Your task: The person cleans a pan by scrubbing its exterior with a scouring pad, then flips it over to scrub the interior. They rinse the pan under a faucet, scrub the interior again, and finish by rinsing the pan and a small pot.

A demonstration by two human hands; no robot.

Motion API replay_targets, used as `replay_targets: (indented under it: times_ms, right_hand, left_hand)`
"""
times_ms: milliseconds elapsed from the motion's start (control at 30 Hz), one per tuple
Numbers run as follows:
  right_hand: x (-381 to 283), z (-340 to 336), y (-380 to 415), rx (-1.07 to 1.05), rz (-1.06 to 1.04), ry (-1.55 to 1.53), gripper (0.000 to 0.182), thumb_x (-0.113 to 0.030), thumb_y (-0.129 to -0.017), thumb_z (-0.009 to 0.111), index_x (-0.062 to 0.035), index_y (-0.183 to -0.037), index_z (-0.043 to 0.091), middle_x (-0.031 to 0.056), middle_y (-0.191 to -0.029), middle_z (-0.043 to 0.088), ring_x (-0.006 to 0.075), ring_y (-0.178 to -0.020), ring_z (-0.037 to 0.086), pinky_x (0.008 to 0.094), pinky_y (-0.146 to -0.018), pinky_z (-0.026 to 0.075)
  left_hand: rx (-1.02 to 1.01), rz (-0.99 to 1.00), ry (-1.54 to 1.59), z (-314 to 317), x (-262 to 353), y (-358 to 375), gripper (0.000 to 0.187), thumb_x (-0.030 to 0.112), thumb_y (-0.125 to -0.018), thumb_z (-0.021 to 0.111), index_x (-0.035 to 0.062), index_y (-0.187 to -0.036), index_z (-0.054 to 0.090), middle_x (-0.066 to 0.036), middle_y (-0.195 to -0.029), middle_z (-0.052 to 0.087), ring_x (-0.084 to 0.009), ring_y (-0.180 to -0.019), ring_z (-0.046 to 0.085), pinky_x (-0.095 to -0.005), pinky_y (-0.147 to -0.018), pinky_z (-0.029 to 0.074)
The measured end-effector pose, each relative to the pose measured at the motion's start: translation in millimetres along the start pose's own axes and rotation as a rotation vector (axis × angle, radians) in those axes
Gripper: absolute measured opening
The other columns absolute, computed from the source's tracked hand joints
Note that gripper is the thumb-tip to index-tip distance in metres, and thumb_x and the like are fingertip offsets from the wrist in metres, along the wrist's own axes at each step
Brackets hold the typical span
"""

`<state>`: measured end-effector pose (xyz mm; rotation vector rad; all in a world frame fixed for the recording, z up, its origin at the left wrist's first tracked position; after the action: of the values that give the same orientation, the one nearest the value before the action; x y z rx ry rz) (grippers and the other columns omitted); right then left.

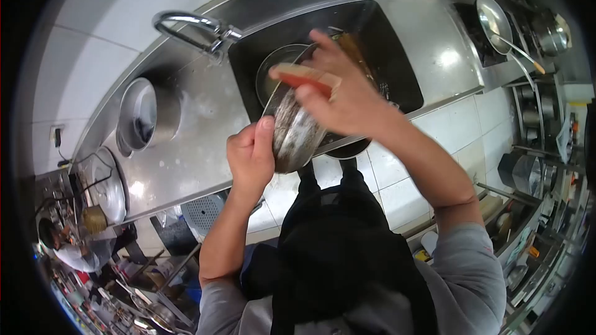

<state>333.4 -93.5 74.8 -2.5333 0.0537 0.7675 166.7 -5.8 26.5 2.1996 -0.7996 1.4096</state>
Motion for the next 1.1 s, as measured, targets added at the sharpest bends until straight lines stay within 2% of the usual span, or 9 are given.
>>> replay_targets:
  times_ms: [167,233,367,433,500,700,800,900,1100]
  right_hand:
    - [28,2,2,0.218,0.167,-0.218,0.036,-0.016,-0.093,0.054,-0.0158,-0.126,0.068,0.0049,-0.092,0.072,0.0264,-0.099,0.066,0.0484,-0.124,0.025]
    - [-31,12,-5,-0.227,-0.118,0.0,0.034,-0.018,-0.098,0.052,-0.0098,-0.127,0.067,0.0092,-0.121,0.071,0.0254,-0.122,0.063,0.0482,-0.122,0.027]
    - [33,-4,-12,0.09,0.281,-0.171,0.037,-0.021,-0.094,0.059,-0.0156,-0.129,0.068,0.0122,-0.124,0.069,0.0363,-0.129,0.054,0.0496,-0.115,0.036]
    - [7,5,-3,0.043,0.099,-0.108,0.035,-0.025,-0.097,0.058,-0.0154,-0.129,0.068,0.0122,-0.127,0.067,0.0397,-0.134,0.049,0.0494,-0.117,0.033]
    - [5,2,-7,0.092,0.0,-0.107,0.035,-0.024,-0.097,0.05,-0.0163,-0.126,0.067,0.0128,-0.107,0.072,0.0317,-0.11,0.066,0.0498,-0.122,0.028]
    - [-25,19,1,-0.185,-0.085,0.002,0.038,-0.027,-0.095,0.051,-0.0134,-0.127,0.067,0.0146,-0.119,0.069,0.0315,-0.115,0.064,0.0484,-0.118,0.035]
    - [54,-7,11,0.237,0.331,-0.366,0.037,-0.022,-0.092,0.051,-0.007,-0.121,0.069,0.009,-0.092,0.067,0.0266,-0.103,0.066,0.0479,-0.119,0.035]
    - [3,12,10,0.102,0.033,0.002,0.036,-0.02,-0.095,0.049,-0.0059,-0.123,0.068,0.0086,-0.097,0.07,0.0245,-0.102,0.067,0.0397,-0.118,0.037]
    - [23,6,13,0.3,0.263,-0.397,0.038,-0.016,-0.092,0.05,-0.0049,-0.124,0.067,0.009,-0.104,0.072,0.0251,-0.096,0.066,0.0427,-0.116,0.039]
  left_hand:
    - [0.028,0.052,0.088,-5,-8,-6,0.048,0.031,-0.103,0.061,-0.0038,-0.071,0.057,0.0,-0.056,0.04,-0.0074,-0.059,0.036,-0.0301,-0.051,0.034]
    - [0.035,-0.007,0.159,-8,-8,-1,0.048,0.031,-0.103,0.062,-0.0035,-0.07,0.056,0.002,-0.056,0.041,-0.0071,-0.059,0.036,-0.03,-0.052,0.034]
    - [-0.012,0.022,0.097,-10,-9,-4,0.047,0.031,-0.103,0.061,-0.0036,-0.071,0.058,0.002,-0.056,0.042,-0.0069,-0.06,0.037,-0.0302,-0.052,0.035]
    - [-0.028,0.025,0.127,-11,-10,-5,0.047,0.03,-0.103,0.061,-0.0037,-0.071,0.058,0.001,-0.056,0.042,-0.007,-0.059,0.037,-0.0307,-0.051,0.035]
    - [-0.042,0.032,0.128,-7,-10,-5,0.047,0.03,-0.103,0.061,-0.0037,-0.071,0.058,0.001,-0.056,0.042,-0.0071,-0.059,0.037,-0.0308,-0.051,0.035]
    - [-0.076,0.05,0.122,-9,-15,-8,0.047,0.031,-0.103,0.061,-0.0038,-0.072,0.059,-0.001,-0.055,0.042,-0.008,-0.058,0.038,-0.0312,-0.051,0.037]
    - [-0.017,0.045,0.117,-14,-9,-5,0.048,0.031,-0.103,0.06,-0.0035,-0.071,0.058,-0.001,-0.055,0.043,-0.0081,-0.057,0.038,-0.0317,-0.05,0.036]
    - [-0.041,0.084,0.06,-17,-14,-8,0.048,0.031,-0.104,0.06,-0.0033,-0.07,0.058,0.0,-0.055,0.043,-0.0079,-0.058,0.038,-0.0316,-0.05,0.036]
    - [-0.064,0.08,0.081,-13,-11,-3,0.045,0.028,-0.103,0.06,-0.0034,-0.071,0.059,0.002,-0.056,0.043,-0.0072,-0.058,0.038,-0.0301,-0.051,0.036]
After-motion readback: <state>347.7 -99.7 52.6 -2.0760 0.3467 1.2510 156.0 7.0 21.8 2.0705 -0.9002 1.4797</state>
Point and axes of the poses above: each hand's wrist, its own y-axis away from the middle knuckle, its own z-axis out of the palm, x = y × z, the point moved 7 cm from there along -y, towards the middle knuckle
